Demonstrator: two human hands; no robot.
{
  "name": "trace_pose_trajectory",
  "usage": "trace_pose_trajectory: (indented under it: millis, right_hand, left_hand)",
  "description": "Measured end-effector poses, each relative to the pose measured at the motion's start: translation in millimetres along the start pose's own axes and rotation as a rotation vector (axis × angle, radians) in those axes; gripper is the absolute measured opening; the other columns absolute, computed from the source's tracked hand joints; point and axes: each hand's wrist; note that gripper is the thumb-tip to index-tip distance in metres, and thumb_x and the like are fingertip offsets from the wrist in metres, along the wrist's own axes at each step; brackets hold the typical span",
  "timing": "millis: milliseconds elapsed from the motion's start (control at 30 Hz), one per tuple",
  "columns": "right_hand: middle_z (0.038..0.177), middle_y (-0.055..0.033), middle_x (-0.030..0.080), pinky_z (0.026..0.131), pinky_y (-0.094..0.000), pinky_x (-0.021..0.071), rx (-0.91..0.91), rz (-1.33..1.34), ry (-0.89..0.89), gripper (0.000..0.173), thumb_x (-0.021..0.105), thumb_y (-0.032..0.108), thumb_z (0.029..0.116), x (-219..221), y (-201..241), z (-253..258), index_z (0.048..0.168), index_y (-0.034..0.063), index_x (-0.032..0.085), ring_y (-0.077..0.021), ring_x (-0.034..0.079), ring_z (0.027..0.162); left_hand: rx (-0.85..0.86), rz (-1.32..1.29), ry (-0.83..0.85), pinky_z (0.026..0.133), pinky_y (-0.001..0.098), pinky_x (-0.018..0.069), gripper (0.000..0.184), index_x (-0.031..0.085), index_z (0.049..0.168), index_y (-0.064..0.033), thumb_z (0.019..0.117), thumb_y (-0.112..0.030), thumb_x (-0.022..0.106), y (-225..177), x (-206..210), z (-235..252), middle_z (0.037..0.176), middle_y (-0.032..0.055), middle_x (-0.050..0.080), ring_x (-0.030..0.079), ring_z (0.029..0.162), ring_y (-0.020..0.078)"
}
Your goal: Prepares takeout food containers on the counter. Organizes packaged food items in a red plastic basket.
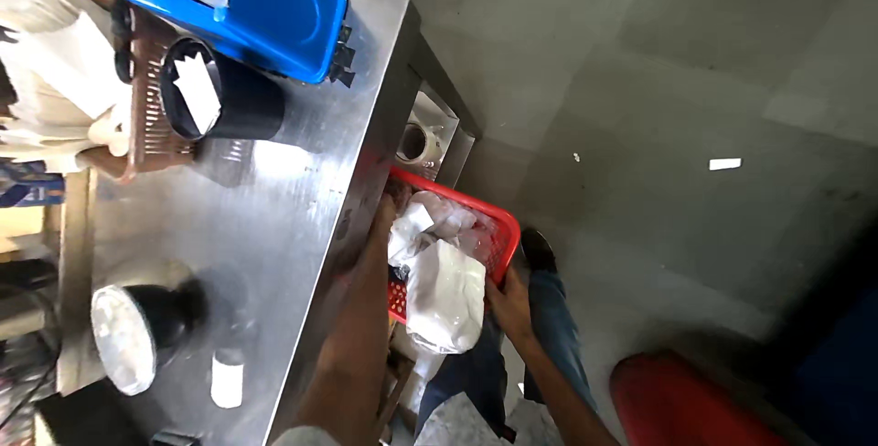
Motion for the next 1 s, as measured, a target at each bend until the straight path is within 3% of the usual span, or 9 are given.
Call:
trace_pose_trajectory:
  millis: [100,233,367,433,467,533,667,833,1000]
  right_hand:
    - [0.096,-0.0097,0.072,0.083,-0.0450,0.0599,-0.012,0.014,-0.010,0.038,0.068,0.029,0.0968,0.7,1.5,1.4,0.125,0.0043,0.062,-0.0204,0.072,0.088]
    - [0.100,-0.0111,0.073,0.086,-0.0472,0.0591,0.023,-0.001,-0.016,0.041,0.067,0.029,0.0975,1.8,1.1,0.6,0.130,0.0052,0.061,-0.0223,0.072,0.092]
    - [0.097,-0.0106,0.073,0.083,-0.0475,0.0595,0.034,-0.027,-0.040,0.039,0.067,0.028,0.0972,3.5,0.2,1.7,0.129,0.0058,0.062,-0.0225,0.072,0.088]
    - [0.095,-0.0103,0.072,0.082,-0.0474,0.0594,0.026,-0.030,-0.050,0.038,0.067,0.028,0.0971,4.3,-1.5,0.9,0.128,0.0056,0.062,-0.0225,0.072,0.086]
    - [0.095,-0.0109,0.072,0.082,-0.0481,0.0592,0.019,-0.036,-0.056,0.038,0.067,0.028,0.0970,5.0,-1.3,1.2,0.127,0.0052,0.062,-0.0232,0.072,0.087]
    - [0.096,-0.0120,0.072,0.083,-0.0500,0.0584,0.022,-0.057,-0.063,0.039,0.067,0.029,0.0978,5.6,-0.3,1.8,0.128,0.0051,0.062,-0.0247,0.072,0.089]
    - [0.101,-0.0157,0.072,0.088,-0.0526,0.0566,0.024,-0.103,-0.076,0.039,0.066,0.026,0.0994,5.0,-1.6,2.1,0.129,0.0022,0.061,-0.0292,0.071,0.095]
    - [0.101,-0.0173,0.072,0.087,-0.0532,0.0565,0.053,-0.109,-0.075,0.036,0.066,0.023,0.0990,3.4,-1.0,1.1,0.128,0.0015,0.062,-0.0301,0.071,0.094]
    - [0.102,-0.0164,0.072,0.088,-0.0534,0.0561,0.061,-0.111,-0.075,0.038,0.066,0.024,0.0994,3.5,2.3,-0.1,0.130,0.0027,0.062,-0.0296,0.071,0.096]
  left_hand:
    - [0.001,0.199,-0.158,0.108,0.0594,0.0444,0.047,0.060,0.132,0.0061,0.0965,-0.023,0.069,-4.5,9.8,3.2,0.130,0.0288,0.063,0.060,0.125,0.0412]
    - [0.044,0.026,-0.123,0.106,0.0564,0.0476,0.047,0.062,0.130,0.0052,0.0969,-0.028,0.070,0.4,19.8,1.8,0.126,0.0256,0.066,0.062,0.120,0.0373]
    - [0.071,-0.160,-0.011,0.073,0.0495,0.0552,0.032,0.066,0.124,-0.0014,0.1064,-0.025,0.052,35.1,35.6,4.7,0.108,0.0208,0.067,0.064,0.082,0.0290]
    - [0.123,0.076,0.047,0.086,0.0528,0.0590,0.035,0.063,0.137,-0.0089,0.1066,-0.016,0.047,51.9,41.6,-14.3,0.123,0.0172,0.069,0.071,0.101,0.0303]
    - [0.207,0.224,0.041,0.102,0.0548,0.0524,0.039,0.062,0.140,-0.0114,0.1041,-0.012,0.048,56.5,44.2,-25.5,0.139,0.0125,0.063,0.064,0.122,0.0298]
    - [0.322,0.331,0.019,0.110,0.0560,0.0466,0.041,0.065,0.139,-0.0134,0.1007,-0.008,0.052,63.7,51.1,-36.5,0.151,0.0105,0.054,0.055,0.135,0.0308]
    - [0.432,0.168,0.070,0.107,0.0501,0.0494,0.042,0.066,0.137,-0.0120,0.0990,0.000,0.053,82.1,54.2,-40.3,0.151,0.0098,0.053,0.055,0.134,0.0264]
    - [0.525,-0.114,0.166,0.090,0.0393,0.0582,0.039,0.073,0.125,-0.0109,0.0951,0.005,0.053,106.0,48.2,-45.5,0.148,0.0079,0.052,0.062,0.117,0.0202]
    - [0.584,0.051,-0.041,0.106,0.0463,0.0525,0.026,0.076,0.120,-0.0117,0.1006,-0.007,0.059,99.6,49.7,-52.8,0.144,0.0080,0.059,0.060,0.128,0.0234]
Point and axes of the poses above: each hand's wrist, its own z-axis towards the middle knuckle, its own x-axis out of the palm, y = z × x
